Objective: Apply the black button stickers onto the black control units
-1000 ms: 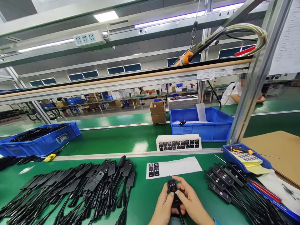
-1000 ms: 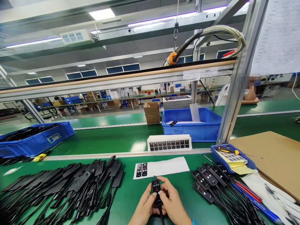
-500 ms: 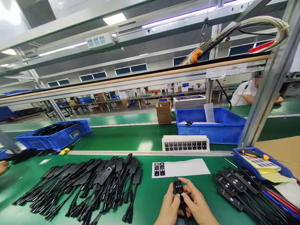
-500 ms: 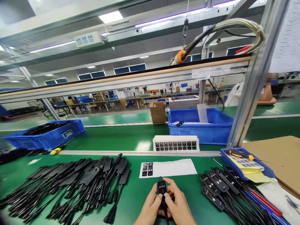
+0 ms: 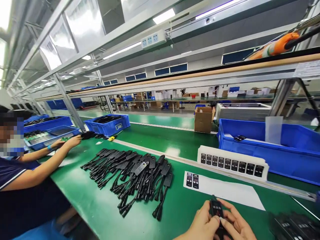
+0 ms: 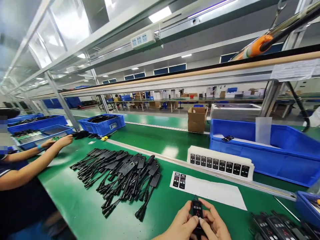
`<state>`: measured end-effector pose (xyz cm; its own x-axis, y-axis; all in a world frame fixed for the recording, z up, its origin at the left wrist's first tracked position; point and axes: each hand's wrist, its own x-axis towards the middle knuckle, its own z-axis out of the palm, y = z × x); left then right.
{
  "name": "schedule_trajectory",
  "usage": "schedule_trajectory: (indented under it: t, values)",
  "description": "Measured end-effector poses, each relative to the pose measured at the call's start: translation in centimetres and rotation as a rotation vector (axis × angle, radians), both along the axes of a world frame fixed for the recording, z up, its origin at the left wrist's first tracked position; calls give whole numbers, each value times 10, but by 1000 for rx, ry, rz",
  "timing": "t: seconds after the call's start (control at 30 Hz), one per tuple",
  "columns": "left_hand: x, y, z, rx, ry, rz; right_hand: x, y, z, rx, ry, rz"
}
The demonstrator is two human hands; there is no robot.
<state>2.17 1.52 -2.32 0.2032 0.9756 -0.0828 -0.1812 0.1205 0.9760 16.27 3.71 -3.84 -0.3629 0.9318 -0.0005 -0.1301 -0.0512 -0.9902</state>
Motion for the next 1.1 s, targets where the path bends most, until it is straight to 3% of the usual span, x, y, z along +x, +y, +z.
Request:
schedule_trajectory:
  t: [0.13, 0.37, 0.5, 0.6, 0.67, 0.77, 0.9, 1.0, 1.1]
  values:
    - [2, 1, -1, -10, -114, -75, -10, -7, 6, 39, 33, -82]
    - [1, 1, -3, 23, 41, 17, -11, -8, 0, -13, 61, -83]
    - [2, 1, 2, -24, -95, -51, -12, -8, 3, 49, 46, -73]
    - [-1, 1, 9, -47, -131, -33, -14, -11, 8, 49, 37, -87]
    - [-4, 1, 14, -55, -133, 8, -16, -16, 14, 10, 20, -35]
    - [-8, -1, 21, -68, -122, 20, -19, -25, 25, -133, 33, 159]
    - [-14, -1, 24, -3, 22, 53, -19, -29, 39, -276, 24, 200]
    - [-20, 1, 23, 166, 286, 138, -14, -24, 42, -185, -90, 200]
    - [-25, 3, 22, 353, 479, 236, -7, -19, 39, -8, -242, 91]
